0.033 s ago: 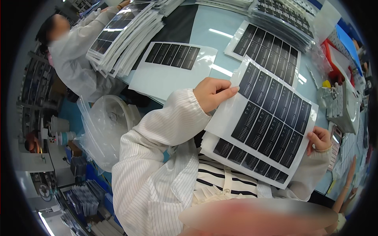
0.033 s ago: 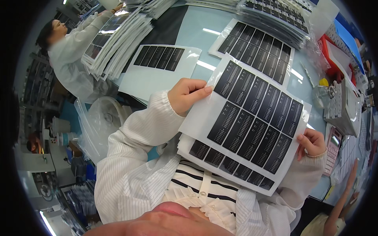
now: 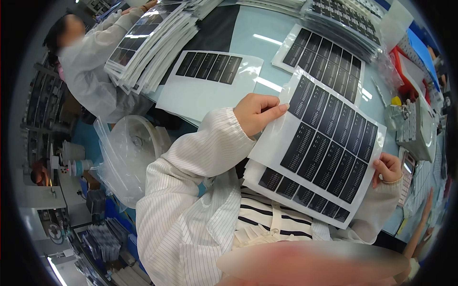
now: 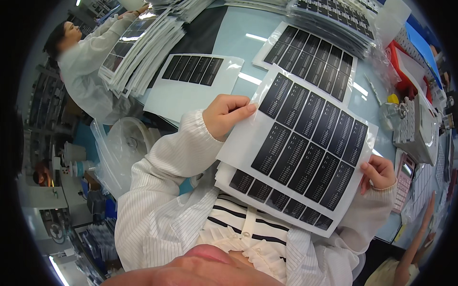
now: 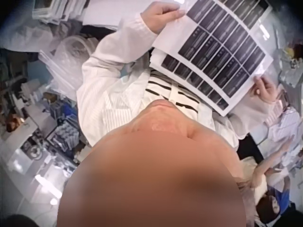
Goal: Inspecting and handling solar cell sheets at a manufacturing workstation.
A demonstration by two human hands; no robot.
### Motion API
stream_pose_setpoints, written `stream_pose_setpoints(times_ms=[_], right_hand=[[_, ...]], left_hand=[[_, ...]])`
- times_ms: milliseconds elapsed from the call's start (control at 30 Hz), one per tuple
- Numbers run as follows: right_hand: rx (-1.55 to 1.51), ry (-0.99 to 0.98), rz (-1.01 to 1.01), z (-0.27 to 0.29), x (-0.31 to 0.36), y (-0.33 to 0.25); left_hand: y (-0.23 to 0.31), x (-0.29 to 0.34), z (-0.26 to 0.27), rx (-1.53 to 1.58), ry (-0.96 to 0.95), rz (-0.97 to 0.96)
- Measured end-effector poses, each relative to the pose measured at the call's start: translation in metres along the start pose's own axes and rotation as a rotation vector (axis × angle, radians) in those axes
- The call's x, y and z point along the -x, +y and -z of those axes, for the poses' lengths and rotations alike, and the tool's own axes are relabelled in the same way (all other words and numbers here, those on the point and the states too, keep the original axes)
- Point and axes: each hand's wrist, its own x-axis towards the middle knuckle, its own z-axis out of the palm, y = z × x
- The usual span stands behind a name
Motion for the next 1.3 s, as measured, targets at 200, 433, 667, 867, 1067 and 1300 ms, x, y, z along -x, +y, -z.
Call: stream_pose_setpoints(times_ms=[200, 433, 667, 867, 1067, 1300], right_hand=[[0.047, 0.028, -0.011, 0.000, 0.001, -0.002], [-0.058, 0.053, -0.061, -0.012, -0.002, -0.013], [-0.080, 0.122, 0.140, -0.011, 0.008, -0.012], [0.119, 0.149, 0.435, -0.011, 0.006, -0.011], [0.199, 0.246, 0.526, -0.016, 0.004, -0.010], [0.237, 0.275, 0.587, -0.018, 0.001, -0.009]], left_hand=[[0.004, 0.001, -0.007, 0.076, 0.064, 0.025], [0.001, -0.007, -0.004, 0.143, 0.037, 0.037], [0.011, -0.008, -0.006, 0.052, 0.076, -0.188], [-0.008, 0.001, 0.000, 0.007, 0.204, -0.265], [-0.017, 0.004, 0.006, 0.025, 0.256, -0.355], [-0.016, 0.005, 0.006, -0.021, 0.288, -0.417]])
